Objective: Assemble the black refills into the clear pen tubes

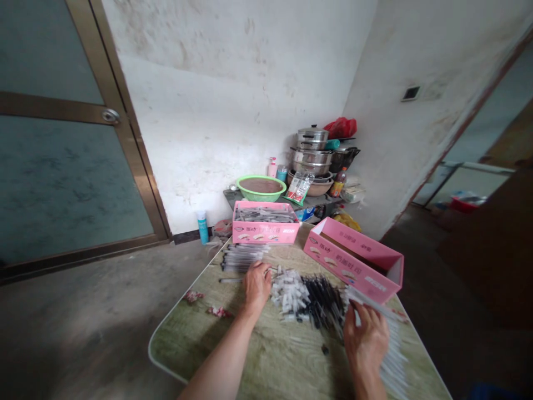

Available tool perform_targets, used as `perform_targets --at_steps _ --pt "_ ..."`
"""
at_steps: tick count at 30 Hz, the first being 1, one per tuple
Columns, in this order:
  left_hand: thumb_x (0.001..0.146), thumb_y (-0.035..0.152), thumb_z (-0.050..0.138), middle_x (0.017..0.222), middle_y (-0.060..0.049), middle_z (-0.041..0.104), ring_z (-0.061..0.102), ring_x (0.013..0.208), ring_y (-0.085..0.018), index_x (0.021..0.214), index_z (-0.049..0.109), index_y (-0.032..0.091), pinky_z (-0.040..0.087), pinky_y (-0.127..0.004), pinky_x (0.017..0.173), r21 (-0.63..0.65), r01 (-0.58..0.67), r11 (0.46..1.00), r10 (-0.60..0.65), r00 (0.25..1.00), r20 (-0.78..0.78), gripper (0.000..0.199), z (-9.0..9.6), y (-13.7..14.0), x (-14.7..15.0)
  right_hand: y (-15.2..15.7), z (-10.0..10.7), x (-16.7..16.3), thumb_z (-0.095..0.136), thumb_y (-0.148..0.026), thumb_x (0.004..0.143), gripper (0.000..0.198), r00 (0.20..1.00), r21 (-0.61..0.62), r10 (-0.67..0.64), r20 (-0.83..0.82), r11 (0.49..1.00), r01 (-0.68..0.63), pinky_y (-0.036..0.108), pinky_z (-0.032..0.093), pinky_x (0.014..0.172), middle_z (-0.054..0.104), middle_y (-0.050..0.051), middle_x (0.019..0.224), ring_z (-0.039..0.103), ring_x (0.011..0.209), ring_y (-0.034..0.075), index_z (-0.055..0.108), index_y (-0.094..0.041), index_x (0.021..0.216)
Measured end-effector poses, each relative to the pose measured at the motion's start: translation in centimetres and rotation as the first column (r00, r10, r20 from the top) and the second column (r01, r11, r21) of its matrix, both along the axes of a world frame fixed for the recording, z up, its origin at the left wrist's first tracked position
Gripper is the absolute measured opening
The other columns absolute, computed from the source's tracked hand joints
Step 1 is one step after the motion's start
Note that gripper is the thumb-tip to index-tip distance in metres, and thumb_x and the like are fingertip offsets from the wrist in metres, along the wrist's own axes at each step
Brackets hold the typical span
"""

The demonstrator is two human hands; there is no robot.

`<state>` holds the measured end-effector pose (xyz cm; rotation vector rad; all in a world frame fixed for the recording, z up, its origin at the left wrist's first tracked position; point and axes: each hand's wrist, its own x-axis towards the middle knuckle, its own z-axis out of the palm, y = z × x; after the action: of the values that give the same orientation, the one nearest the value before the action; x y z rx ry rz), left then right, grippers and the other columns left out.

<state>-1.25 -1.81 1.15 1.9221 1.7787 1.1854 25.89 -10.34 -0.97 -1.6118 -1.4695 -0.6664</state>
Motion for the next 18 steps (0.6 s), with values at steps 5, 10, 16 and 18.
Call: perform_targets --at_steps 5,10,16,18 --pt "0.077 0.016 0.066 0.092 -0.006 0.069 0.061 0.092 -0.023 0.081 0.073 0.021 0.040 -0.032 0.084 -0.144 -0.073 0.987 0.037 0.970 -0.242 0.009 0.9 0.4 -1.9 0.0 0.0 -1.0 0.044 -0.033 0.095 0.035 0.999 0.013 0.034 0.006 0.999 -0.034 0.039 0.043 0.085 0.070 0.014 0.085 0.059 0.090 0.028 0.071 -0.011 0.093" --pt "0.073 0.021 0.073 0.093 -0.007 0.070 0.061 0.094 -0.024 0.083 0.074 0.022 0.041 -0.033 0.084 -0.241 -0.062 0.969 -0.024 0.942 -0.336 0.011 0.5 0.6 -2.3 -0.1 0.1 -1.0 0.043 -0.035 0.097 0.036 0.999 0.028 0.033 -0.008 0.999 -0.033 0.039 0.044 0.085 0.070 0.014 0.085 0.060 0.089 0.028 0.070 -0.012 0.093" --pt "0.076 0.013 0.067 0.092 -0.011 0.071 0.062 0.092 -0.026 0.084 0.075 0.020 0.042 -0.033 0.082 -0.259 -0.067 0.964 -0.029 0.936 -0.350 0.013 -0.2 0.8 -2.7 -0.1 0.2 -1.2 0.044 -0.035 0.096 0.035 0.998 0.004 0.057 -0.039 0.998 -0.057 0.040 0.045 0.085 0.070 0.015 0.087 0.061 0.091 0.028 0.070 -0.011 0.094" --pt "0.076 0.011 0.066 0.091 -0.011 0.070 0.063 0.091 -0.026 0.082 0.074 0.019 0.042 -0.033 0.081 -0.260 -0.074 0.963 -0.020 0.939 -0.343 0.013 -0.3 0.9 -2.9 -0.2 0.3 -1.3 0.044 -0.035 0.096 0.034 0.996 0.007 0.071 -0.058 0.997 -0.071 0.041 0.046 0.086 0.071 0.015 0.089 0.061 0.092 0.028 0.069 -0.012 0.095"
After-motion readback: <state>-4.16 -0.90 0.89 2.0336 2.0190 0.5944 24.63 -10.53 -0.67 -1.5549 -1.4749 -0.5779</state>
